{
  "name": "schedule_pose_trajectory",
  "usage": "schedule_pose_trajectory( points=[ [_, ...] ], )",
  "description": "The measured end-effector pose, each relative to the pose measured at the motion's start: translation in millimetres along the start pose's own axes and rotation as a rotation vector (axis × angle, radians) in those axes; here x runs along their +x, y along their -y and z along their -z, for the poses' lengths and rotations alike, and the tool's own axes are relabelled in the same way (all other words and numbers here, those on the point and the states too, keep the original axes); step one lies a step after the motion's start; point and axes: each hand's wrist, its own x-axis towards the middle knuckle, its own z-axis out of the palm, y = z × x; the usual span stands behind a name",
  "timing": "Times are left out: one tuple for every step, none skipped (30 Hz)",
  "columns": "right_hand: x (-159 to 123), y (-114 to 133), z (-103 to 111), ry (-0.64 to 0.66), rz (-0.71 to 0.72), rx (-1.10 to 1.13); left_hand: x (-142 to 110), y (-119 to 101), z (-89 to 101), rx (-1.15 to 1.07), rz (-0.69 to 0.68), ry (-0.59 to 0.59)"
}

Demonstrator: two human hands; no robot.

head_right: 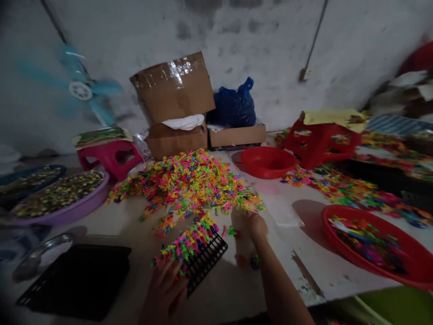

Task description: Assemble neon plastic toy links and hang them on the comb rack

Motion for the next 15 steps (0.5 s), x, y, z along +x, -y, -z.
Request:
schedule_pose_trajectory(
  points=[
    [-2.7,-4.3,1.1,0.012,0.012,0.060,0.2,-0.3,0.7,0.002,-0.003,0.004],
    [-6.5,-9.2,2.5,0.032,0.029,0.125,0.4,-1.1,2.6,-0.001,0.013,0.019],
    [-11.8,-14.2,3.7,0.056,0.045,0.189,0.9,-2.4,5.4,-0.013,0.046,0.040],
    [-18.7,-19.0,4.4,0.079,0.056,0.242,1.6,-3.9,8.8,-0.032,0.088,0.064],
    [-27.4,-23.1,4.3,0.113,0.068,0.302,2.6,-5.2,12.2,-0.058,0.123,0.080],
    [-37.9,-26.3,3.0,0.167,0.081,0.379,4.0,-5.9,15.0,-0.091,0.149,0.088],
    [-50.0,-28.5,0.2,0.240,0.101,0.474,5.5,-5.9,16.9,-0.126,0.169,0.097],
    [-63.5,-29.7,-4.3,0.321,0.134,0.582,6.9,-5.3,17.6,-0.163,0.190,0.108],
    [-77.9,-30.1,-10.5,0.415,0.184,0.690,8.0,-4.2,17.3,-0.199,0.211,0.126],
    [-92.9,-30.0,-18.1,0.500,0.252,0.754,8.7,-2.9,16.2,-0.233,0.231,0.141],
    [-108.0,-29.5,-27.0,0.566,0.333,0.765,8.9,-1.6,14.7,-0.261,0.249,0.153],
    [-122.6,-29.0,-36.6,0.632,0.429,0.710,8.6,-0.6,13.2,-0.284,0.260,0.158],
    [-135.9,-28.6,-46.6,0.672,0.541,0.623,7.9,0.2,12.0,-0.301,0.266,0.156],
    [-147.5,-28.4,-56.2,0.684,0.655,0.519,7.0,0.6,11.3,-0.313,0.268,0.156],
    [-156.7,-28.2,-65.1,0.685,0.753,0.422,6.2,0.8,11.0,-0.320,0.270,0.159]
  ],
)
